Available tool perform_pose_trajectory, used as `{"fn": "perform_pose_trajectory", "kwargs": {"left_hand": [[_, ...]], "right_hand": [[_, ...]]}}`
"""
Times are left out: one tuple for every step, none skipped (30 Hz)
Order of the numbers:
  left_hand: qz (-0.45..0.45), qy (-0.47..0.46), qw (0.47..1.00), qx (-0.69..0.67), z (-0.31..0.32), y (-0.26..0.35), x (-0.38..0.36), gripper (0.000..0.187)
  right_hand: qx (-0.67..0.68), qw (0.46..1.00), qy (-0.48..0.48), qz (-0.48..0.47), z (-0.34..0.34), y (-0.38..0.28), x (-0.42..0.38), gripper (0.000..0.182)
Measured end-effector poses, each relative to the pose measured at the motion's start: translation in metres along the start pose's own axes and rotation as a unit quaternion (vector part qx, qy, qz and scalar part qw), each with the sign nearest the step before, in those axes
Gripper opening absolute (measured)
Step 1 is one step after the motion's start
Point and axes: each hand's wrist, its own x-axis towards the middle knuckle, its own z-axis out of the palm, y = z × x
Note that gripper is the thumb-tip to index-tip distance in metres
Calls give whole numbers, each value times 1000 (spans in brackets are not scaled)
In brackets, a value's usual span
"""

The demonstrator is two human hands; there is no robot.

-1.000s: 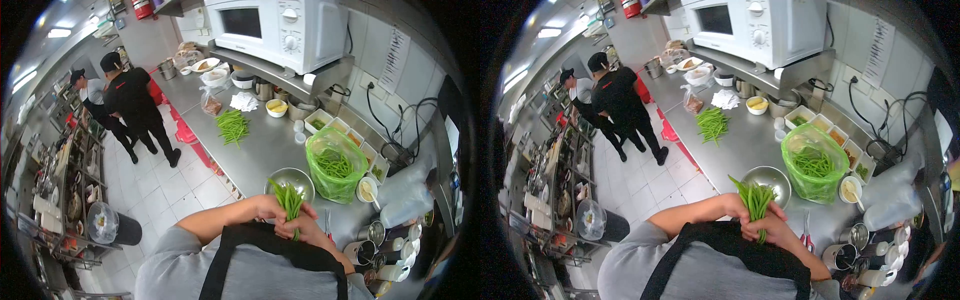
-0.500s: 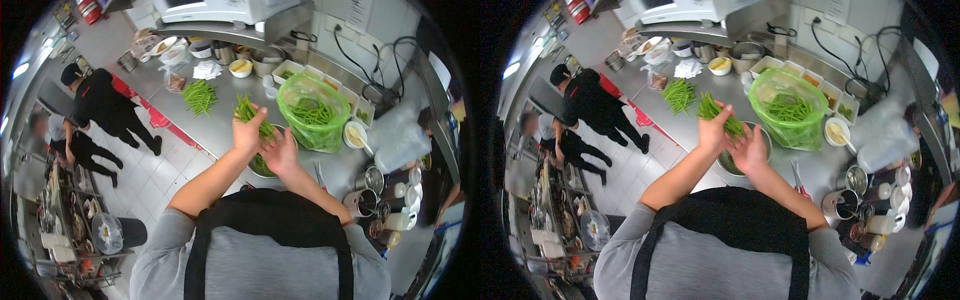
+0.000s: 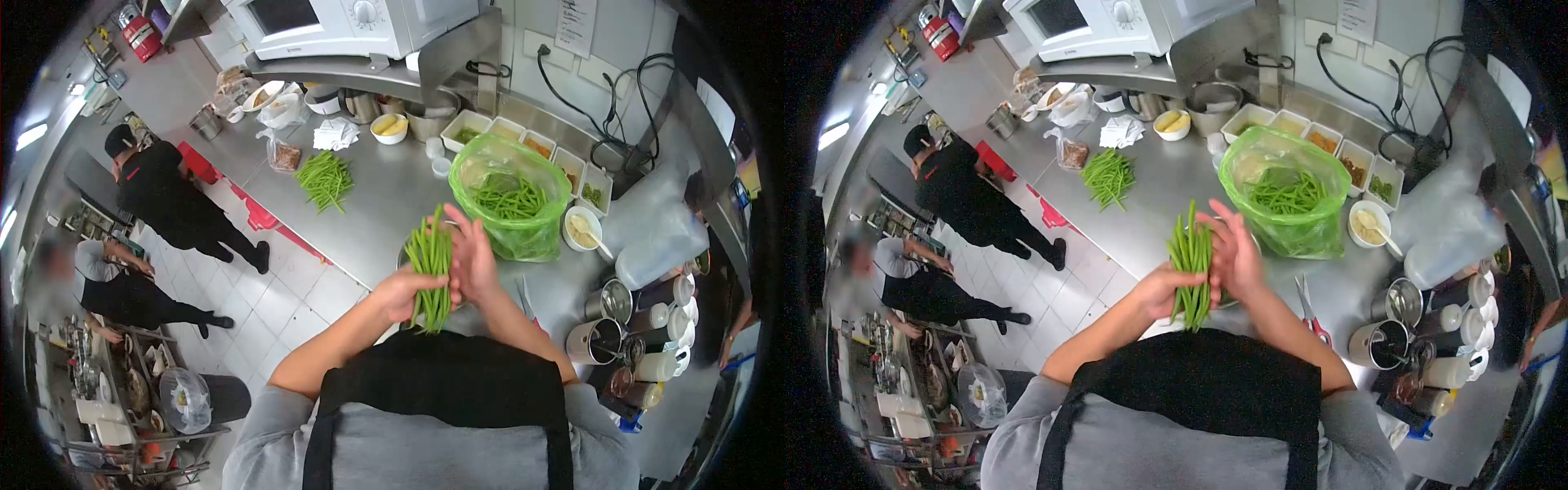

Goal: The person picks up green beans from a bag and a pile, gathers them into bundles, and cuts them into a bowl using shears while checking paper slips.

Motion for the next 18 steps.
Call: {"fn": "perform_pose_trajectory", "kwargs": {"left_hand": [[-33, -22, 999, 9, -2, -9, -6, 37], [-41, -46, 998, -19, -3, -17, -9, 40], [-50, -70, 995, -49, -4, -27, -12, 42], [-63, -91, 990, -85, -5, -40, -17, 45], [-72, -96, 987, -102, -7, -40, -19, 54], [-66, -104, 986, -111, -8, -41, -20, 54], [-59, -111, 985, -118, -9, -41, -22, 55], [-51, -119, 984, -125, -8, -42, -23, 55], [-55, -97, 987, -120, -4, -42, -25, 52], [-53, -81, 992, -82, -4, -42, -26, 51], [-52, -64, 996, -44, -5, -40, -26, 49], [-53, -47, 997, -7, -6, -40, -26, 48], [-59, -43, 996, -42, -6, -39, -25, 45], [-54, -31, 997, -55, -3, -39, -26, 44], [-48, -20, 996, -67, 0, -38, -27, 43], [-42, -9, 996, -77, 3, -37, -27, 43], [-42, -8, 995, -90, 5, -36, -28, 39], [-25, 12, 997, -69, 4, -37, -27, 37]], "right_hand": [[-17, 998, -66, -12, 6, -7, 1, 72], [-33, 991, -130, -24, 13, -12, 1, 73], [1, 988, -152, 8, 20, -14, 0, 62], [-69, 982, -168, 50, 18, -12, -5, 56], [-145, 966, -195, 86, 17, -15, -3, 50], [-219, 942, -221, 123, 16, -15, -4, 44], [-214, 951, -197, 101, 22, -11, -6, 31], [-205, 953, -197, 105, 22, -10, -7, 31], [-197, 954, -197, 108, 22, -11, -7, 30], [-188, 956, -197, 111, 25, -12, -7, 30], [-218, 955, -179, 92, 28, -16, -10, 29], [-233, 952, -180, 80, 28, -19, -10, 29], [-247, 949, -181, 69, 27, -21, -8, 29], [-263, 946, -182, 58, 25, -23, -5, 29], [-265, 940, -210, 55, 22, -26, -2, 27], [-315, 921, -211, 89, 27, -35, -3, 26], [-363, 899, -212, 122, 33, -47, -5, 25], [-417, 882, -209, 61, 33, -45, -5, 23]]}}
